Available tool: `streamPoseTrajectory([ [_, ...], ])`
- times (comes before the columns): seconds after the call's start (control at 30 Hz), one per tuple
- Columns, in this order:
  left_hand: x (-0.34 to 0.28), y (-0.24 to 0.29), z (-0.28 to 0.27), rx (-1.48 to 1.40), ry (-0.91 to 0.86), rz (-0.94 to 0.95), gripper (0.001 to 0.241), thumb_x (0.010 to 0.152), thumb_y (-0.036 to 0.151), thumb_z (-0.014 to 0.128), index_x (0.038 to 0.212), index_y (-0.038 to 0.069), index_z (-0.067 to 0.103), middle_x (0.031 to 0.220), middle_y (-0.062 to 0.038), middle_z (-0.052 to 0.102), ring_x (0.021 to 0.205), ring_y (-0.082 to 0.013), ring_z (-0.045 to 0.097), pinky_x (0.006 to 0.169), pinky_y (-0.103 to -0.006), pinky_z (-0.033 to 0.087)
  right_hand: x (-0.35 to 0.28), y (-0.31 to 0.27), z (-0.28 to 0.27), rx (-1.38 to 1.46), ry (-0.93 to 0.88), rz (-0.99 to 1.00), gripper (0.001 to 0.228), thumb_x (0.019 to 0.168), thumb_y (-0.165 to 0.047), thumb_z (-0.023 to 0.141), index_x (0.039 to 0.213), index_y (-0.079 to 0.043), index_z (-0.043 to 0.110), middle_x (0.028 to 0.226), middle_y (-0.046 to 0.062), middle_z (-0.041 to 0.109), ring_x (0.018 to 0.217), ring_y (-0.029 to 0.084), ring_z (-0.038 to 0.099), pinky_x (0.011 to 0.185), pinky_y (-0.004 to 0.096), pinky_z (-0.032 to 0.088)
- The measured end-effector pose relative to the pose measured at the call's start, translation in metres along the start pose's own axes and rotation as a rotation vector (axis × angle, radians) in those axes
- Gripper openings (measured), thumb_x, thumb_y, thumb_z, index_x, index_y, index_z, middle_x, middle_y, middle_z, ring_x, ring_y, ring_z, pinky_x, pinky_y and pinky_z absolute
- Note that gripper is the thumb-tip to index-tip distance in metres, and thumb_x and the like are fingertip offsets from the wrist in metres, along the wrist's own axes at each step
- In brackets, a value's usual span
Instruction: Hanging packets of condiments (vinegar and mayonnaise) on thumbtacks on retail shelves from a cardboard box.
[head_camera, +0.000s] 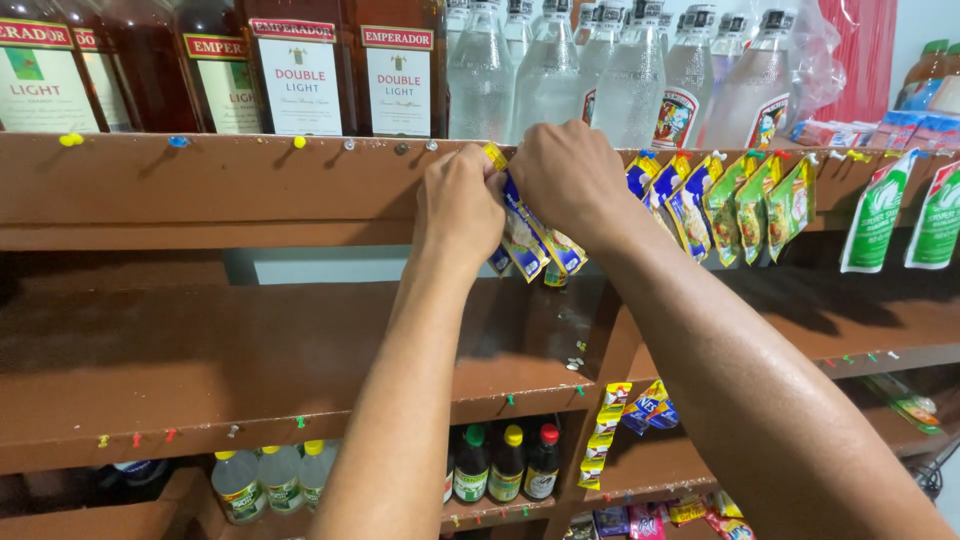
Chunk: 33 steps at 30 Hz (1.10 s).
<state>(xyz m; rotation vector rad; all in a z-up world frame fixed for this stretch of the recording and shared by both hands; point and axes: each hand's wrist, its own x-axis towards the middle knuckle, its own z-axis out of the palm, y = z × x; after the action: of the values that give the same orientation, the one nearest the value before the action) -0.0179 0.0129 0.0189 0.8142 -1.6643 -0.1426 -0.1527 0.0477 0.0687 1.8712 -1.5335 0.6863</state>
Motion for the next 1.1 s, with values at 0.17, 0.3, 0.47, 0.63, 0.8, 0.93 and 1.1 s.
streamPoseTrajectory([
  [0.17, 0.0, -0.005, 0.004, -0.013, 0.015, 0.03, 0.012, 0.089, 0.011, 0.071, 0.092, 0.0, 0.067, 0.099, -0.02, 0.072, 0.096, -0.0425, 0.069, 0.079, -0.0523, 0.053, 0.002, 0.003, 0.002, -0.031, -0.019, -0.004, 0.032, 0.087, -0.023, 0.062, 0.068, 0.002, 0.07, 0.071, 0.032, 0.064, 0.073, 0.051, 0.066, 0.07, 0.057, 0.054],
  [0.3, -0.002, -0.007, 0.002, -0.032, 0.036, 0.042, 0.013, 0.088, 0.012, 0.073, 0.09, 0.0, 0.067, 0.096, -0.021, 0.071, 0.093, -0.043, 0.068, 0.077, -0.053, 0.052, 0.003, 0.011, 0.005, -0.03, 0.007, -0.082, 0.036, 0.09, -0.024, 0.061, 0.066, 0.003, 0.066, 0.07, 0.032, 0.063, 0.072, 0.051, 0.065, 0.071, 0.058, 0.053],
  [0.47, -0.002, -0.026, 0.003, -0.093, 0.023, 0.082, 0.013, 0.089, 0.011, 0.072, 0.087, 0.0, 0.065, 0.091, -0.022, 0.071, 0.091, -0.0428, 0.069, 0.078, -0.0514, 0.053, -0.01, 0.011, -0.015, -0.006, -0.057, -0.163, 0.041, 0.099, -0.025, 0.054, 0.071, 0.002, 0.066, 0.076, 0.03, 0.064, 0.073, 0.051, 0.063, 0.073, 0.058, 0.051],
  [0.63, 0.001, -0.031, -0.007, -0.095, -0.008, 0.152, 0.018, 0.089, 0.012, 0.073, 0.081, 0.0, 0.062, 0.086, -0.023, 0.07, 0.089, -0.0432, 0.068, 0.078, -0.0516, 0.051, -0.011, 0.014, -0.027, 0.213, -0.082, -0.088, 0.034, 0.099, -0.022, 0.05, 0.082, 0.003, 0.066, 0.08, 0.031, 0.063, 0.076, 0.05, 0.061, 0.07, 0.055, 0.05],
  [0.8, -0.013, -0.041, -0.024, -0.041, -0.039, 0.081, 0.017, 0.09, 0.011, 0.073, 0.082, 0.0, 0.064, 0.087, -0.024, 0.07, 0.09, -0.0438, 0.068, 0.08, -0.0518, 0.051, -0.011, 0.006, -0.034, 0.271, -0.086, 0.05, 0.03, 0.097, -0.019, 0.047, 0.083, 0.004, 0.062, 0.078, 0.03, 0.062, 0.073, 0.048, 0.063, 0.072, 0.053, 0.05],
  [0.93, -0.017, -0.043, -0.026, -0.031, -0.058, 0.051, 0.014, 0.089, 0.01, 0.072, 0.084, 0.0, 0.065, 0.091, -0.024, 0.071, 0.092, -0.0426, 0.069, 0.081, -0.0509, 0.052, 0.001, 0.009, -0.002, 0.192, 0.032, -0.202, 0.032, 0.104, -0.02, 0.05, 0.085, 0.003, 0.062, 0.086, 0.03, 0.065, 0.084, 0.053, 0.06, 0.078, 0.059, 0.047],
  [1.1, -0.019, -0.046, -0.023, -0.037, -0.04, 0.066, 0.011, 0.088, 0.007, 0.071, 0.086, -0.002, 0.066, 0.095, -0.025, 0.07, 0.096, -0.044, 0.067, 0.084, -0.0519, 0.052, 0.001, -0.012, 0.003, 0.184, 0.045, -0.171, 0.026, 0.102, -0.021, 0.053, 0.093, 0.001, 0.062, 0.082, 0.03, 0.065, 0.083, 0.054, 0.06, 0.073, 0.06, 0.046],
])
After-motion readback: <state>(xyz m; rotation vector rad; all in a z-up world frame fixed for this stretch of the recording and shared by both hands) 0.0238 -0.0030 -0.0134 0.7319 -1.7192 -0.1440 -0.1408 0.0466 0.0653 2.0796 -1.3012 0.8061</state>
